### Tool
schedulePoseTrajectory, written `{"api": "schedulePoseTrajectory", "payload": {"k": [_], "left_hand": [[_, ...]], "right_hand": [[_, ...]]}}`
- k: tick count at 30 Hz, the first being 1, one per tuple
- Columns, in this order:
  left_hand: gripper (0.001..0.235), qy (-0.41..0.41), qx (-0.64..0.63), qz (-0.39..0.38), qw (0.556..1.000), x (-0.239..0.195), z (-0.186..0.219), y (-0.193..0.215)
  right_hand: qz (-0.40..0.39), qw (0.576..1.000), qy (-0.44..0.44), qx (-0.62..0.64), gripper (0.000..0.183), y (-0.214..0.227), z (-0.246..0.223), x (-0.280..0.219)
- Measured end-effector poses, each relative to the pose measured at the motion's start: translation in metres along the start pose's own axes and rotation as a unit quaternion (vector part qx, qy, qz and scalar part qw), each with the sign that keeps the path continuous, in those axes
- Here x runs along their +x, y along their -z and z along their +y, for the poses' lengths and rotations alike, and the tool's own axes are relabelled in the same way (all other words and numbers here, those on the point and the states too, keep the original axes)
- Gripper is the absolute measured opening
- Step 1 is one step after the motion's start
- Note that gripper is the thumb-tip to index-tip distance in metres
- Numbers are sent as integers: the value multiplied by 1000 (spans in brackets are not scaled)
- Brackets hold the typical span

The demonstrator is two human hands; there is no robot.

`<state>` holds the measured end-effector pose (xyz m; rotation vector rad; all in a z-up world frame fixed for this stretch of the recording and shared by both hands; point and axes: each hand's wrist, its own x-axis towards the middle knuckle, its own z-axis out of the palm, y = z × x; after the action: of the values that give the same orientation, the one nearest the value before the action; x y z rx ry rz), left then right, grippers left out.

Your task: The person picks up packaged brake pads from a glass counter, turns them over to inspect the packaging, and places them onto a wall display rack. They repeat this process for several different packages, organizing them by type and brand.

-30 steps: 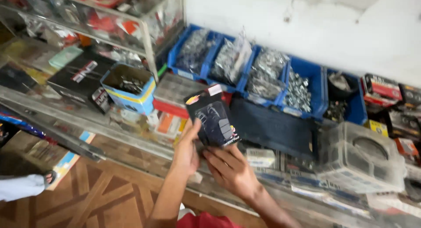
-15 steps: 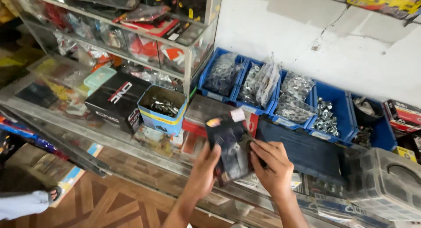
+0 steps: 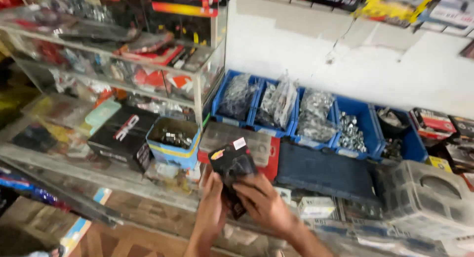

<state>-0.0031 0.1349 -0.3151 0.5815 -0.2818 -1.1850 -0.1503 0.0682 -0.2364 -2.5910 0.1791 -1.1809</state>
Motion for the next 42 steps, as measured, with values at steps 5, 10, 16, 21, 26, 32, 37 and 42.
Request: {"api": "schedulePoseTrajectory", "payload": {"k": [5,10,16,21,26,32,37,42], "left_hand": [[40,-60,154,-16,986,-7,14,-36],[52,-79,192,-20,978,-3,19,-63],[64,-158,169,-21,973,-13,16,-99],[56,-282,383,25,879,-17,-24,-121],[88,-195,224,-151,943,-11,-43,-141],[49,-278,513,-160,796,45,-149,33],[76,-61,109,-266,956,-1,-89,-97],[62,7,8,10,1000,-2,-105,-39]], "right_hand": [[100,984,-148,-14,29,12,14,-2],[84,991,-41,-96,29,33,7,-4],[186,858,-411,245,53,43,35,-33],[256,769,-387,441,40,21,11,-62],[117,884,-265,368,73,32,2,-50],[17,986,-156,59,76,61,12,-26],[-15,995,-68,66,78,72,-3,-16],[1,999,-19,-45,75,66,12,-28]]}}
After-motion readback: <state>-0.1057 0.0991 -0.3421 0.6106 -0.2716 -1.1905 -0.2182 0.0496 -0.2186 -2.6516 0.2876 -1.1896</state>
